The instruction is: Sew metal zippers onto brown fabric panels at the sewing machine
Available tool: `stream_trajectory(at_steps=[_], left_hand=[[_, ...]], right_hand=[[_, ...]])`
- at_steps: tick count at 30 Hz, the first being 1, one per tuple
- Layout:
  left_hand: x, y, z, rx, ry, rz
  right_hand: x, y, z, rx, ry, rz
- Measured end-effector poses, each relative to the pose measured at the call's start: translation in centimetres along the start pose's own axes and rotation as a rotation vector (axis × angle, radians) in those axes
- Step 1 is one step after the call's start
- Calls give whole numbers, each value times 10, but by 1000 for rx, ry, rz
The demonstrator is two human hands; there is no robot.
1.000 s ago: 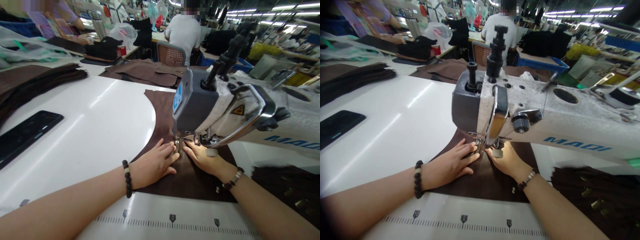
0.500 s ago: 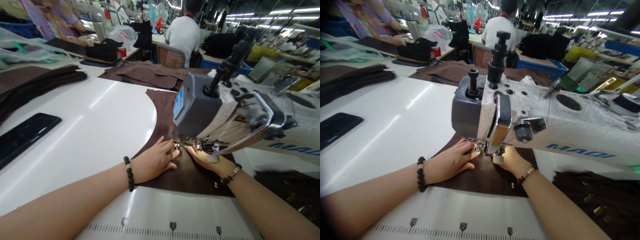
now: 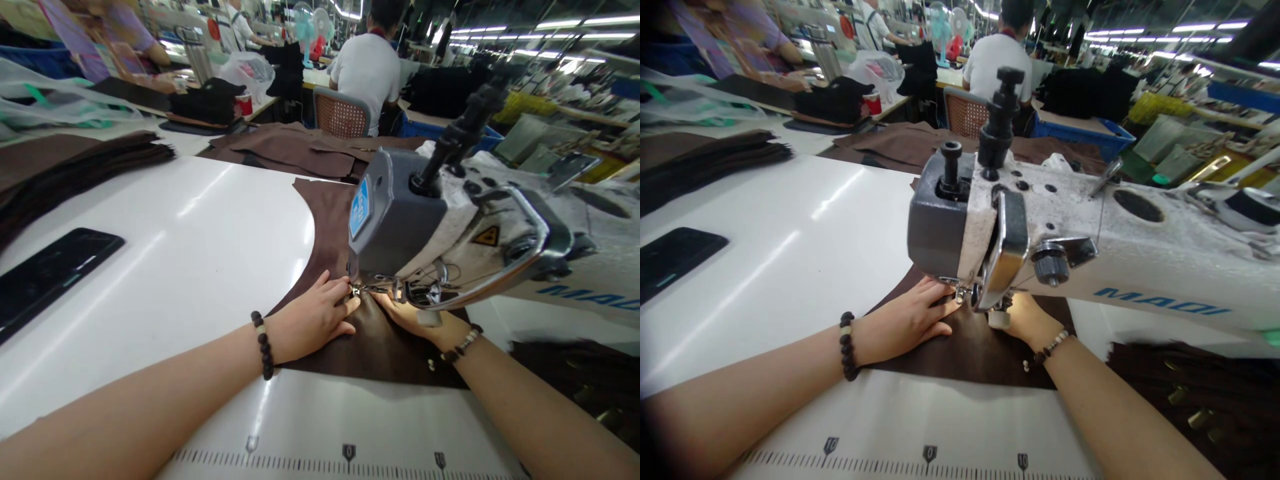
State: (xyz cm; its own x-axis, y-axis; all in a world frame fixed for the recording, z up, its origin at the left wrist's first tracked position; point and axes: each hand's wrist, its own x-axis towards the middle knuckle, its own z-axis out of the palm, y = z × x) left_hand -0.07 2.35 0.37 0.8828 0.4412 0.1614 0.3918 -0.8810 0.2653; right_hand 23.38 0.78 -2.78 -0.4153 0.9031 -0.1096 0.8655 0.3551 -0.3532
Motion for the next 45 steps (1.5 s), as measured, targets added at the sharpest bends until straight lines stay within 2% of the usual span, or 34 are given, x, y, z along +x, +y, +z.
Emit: stream_trajectory(at_steps=[6,15,25,28,31,33,36,38,40,42,45], left_hand=[[-1,0,0,0,-7,-5],[-1,1,-1,-4,-19,-12],[0,0,-1,-9,-12,-2],[-1,-5,-2,-10,-7,36],[-4,-21,-8,11,-38,120],[-7,-34,-15,53,-47,149],[-13,-44,-27,106,-11,101],[-17,-38,-32,90,23,53],[-19,-25,-32,53,56,39],[-19,-9,-28,36,69,54],[-16,9,-20,62,48,42]], right_hand=[[-1,-5,2,-7,-11,-4],[1,-10,-8,-107,-88,-39],[0,-13,-3,-155,-43,-34],[1,-15,-9,-150,-47,-14],[-7,-30,-18,-162,-26,29],[-22,-50,-17,-227,72,95],[-55,-87,-1,-378,253,192],[-74,-110,11,-415,290,197],[-84,-123,15,-380,276,178],[-83,-125,8,-337,263,207],[-66,-116,-9,-301,271,279]])
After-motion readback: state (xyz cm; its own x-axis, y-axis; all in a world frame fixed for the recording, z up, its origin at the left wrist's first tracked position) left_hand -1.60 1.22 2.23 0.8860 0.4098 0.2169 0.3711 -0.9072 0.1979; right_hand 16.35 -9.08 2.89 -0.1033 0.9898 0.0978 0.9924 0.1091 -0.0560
